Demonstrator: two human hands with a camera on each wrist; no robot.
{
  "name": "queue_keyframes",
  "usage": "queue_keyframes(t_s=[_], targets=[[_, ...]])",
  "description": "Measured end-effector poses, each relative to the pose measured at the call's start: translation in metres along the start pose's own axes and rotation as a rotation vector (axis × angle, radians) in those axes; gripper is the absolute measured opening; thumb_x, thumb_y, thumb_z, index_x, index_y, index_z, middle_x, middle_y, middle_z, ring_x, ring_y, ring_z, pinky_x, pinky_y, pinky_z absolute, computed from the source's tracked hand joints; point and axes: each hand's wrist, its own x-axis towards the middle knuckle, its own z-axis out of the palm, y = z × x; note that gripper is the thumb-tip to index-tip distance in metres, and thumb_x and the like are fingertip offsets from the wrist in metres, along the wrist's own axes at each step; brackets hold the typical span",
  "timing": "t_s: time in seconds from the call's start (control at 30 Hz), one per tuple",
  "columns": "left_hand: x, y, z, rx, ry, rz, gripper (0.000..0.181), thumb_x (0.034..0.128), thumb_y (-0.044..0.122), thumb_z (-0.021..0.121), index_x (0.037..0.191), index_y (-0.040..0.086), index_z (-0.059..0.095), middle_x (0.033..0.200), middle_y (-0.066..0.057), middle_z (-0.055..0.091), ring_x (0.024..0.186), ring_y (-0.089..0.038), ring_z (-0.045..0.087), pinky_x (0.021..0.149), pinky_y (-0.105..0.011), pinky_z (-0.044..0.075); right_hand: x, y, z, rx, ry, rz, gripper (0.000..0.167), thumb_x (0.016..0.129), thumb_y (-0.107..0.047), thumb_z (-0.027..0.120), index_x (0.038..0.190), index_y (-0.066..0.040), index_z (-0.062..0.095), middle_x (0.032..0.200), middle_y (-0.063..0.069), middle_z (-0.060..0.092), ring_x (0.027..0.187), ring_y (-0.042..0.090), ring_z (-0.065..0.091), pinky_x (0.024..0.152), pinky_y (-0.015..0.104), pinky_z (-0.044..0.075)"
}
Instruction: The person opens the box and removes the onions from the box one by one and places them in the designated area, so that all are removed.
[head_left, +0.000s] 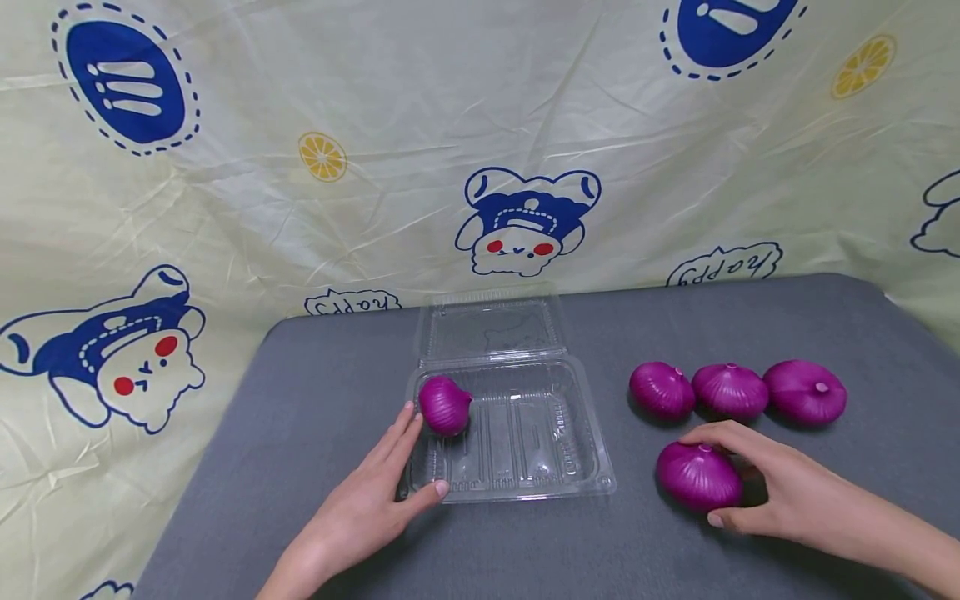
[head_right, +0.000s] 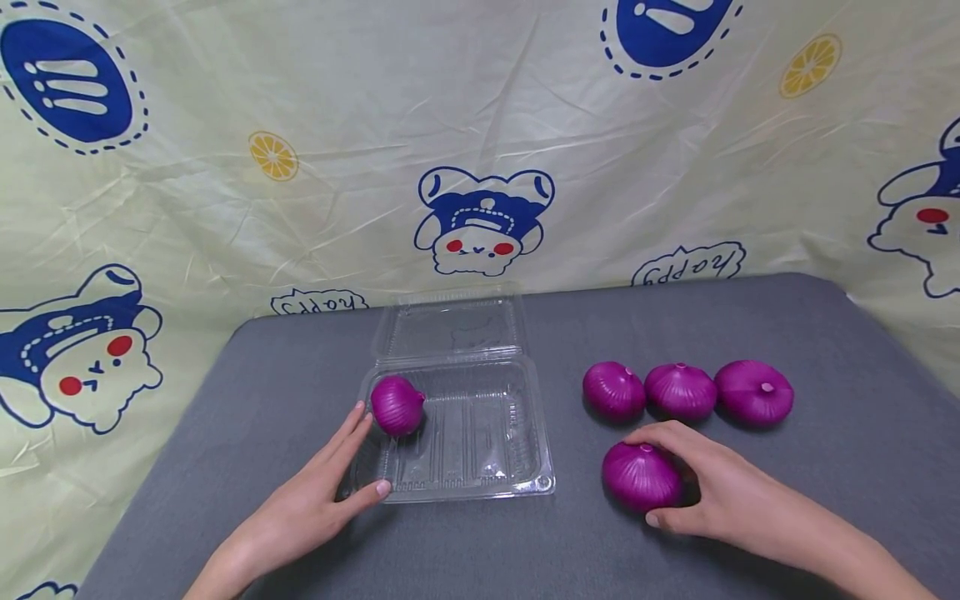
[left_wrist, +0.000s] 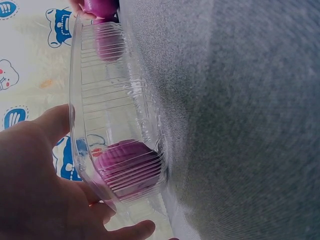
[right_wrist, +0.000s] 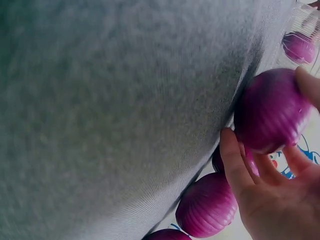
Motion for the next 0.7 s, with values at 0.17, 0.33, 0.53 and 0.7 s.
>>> queue_keyframes(t_s=[0.17,0.33,0.53,0.7], targets=[[0.0,0.0002,0.0001,0.004,0.003,0.002,0.088,0.0898,0.061,0.06,0.158,0.021,0.022,0.162,0.017,0.002,0.147,-0.015,0.016,0.11,-0.053,0.03,0.0011,0.0032,0.0017,-0.005,0.087,0.014,0.075,0.064,-0.043,0.092,0.127,-0.03,0.054,0.119,-0.008,0.057,0.099,0.0,0.056,0.073,0.024,0.053],[0.0005,-0.0001,0.0001,0.003,0.002,-0.002,0.088,0.0896,0.061,0.06,0.158,0.021,0.022,0.162,0.017,0.003,0.147,-0.016,0.017,0.11,-0.053,0.031,0.0026,0.0037,0.0024,0.02,0.101,0.065,0.072,0.066,-0.042,0.09,0.126,-0.024,0.055,0.119,-0.002,0.059,0.099,0.006,0.062,0.072,0.023,0.053],[0.0006,-0.0005,0.0008,0.005,0.003,0.005,0.088,0.0898,0.062,0.059,0.158,0.021,0.021,0.162,0.018,0.002,0.147,-0.015,0.016,0.11,-0.052,0.031,0.0061,0.002,0.003,0.042,0.112,0.106,0.072,0.068,-0.043,0.089,0.127,-0.018,0.055,0.121,0.002,0.06,0.098,0.006,0.062,0.075,0.021,0.052],[-0.0001,-0.0001,0.0008,0.005,0.01,0.008,0.088,0.0898,0.062,0.059,0.158,0.021,0.022,0.162,0.017,0.003,0.147,-0.015,0.016,0.11,-0.052,0.031,0.0088,0.0019,0.001,0.054,0.104,0.086,0.072,0.07,-0.042,0.088,0.128,-0.016,0.054,0.122,0.006,0.059,0.094,0.0,0.06,0.075,0.019,0.052]])
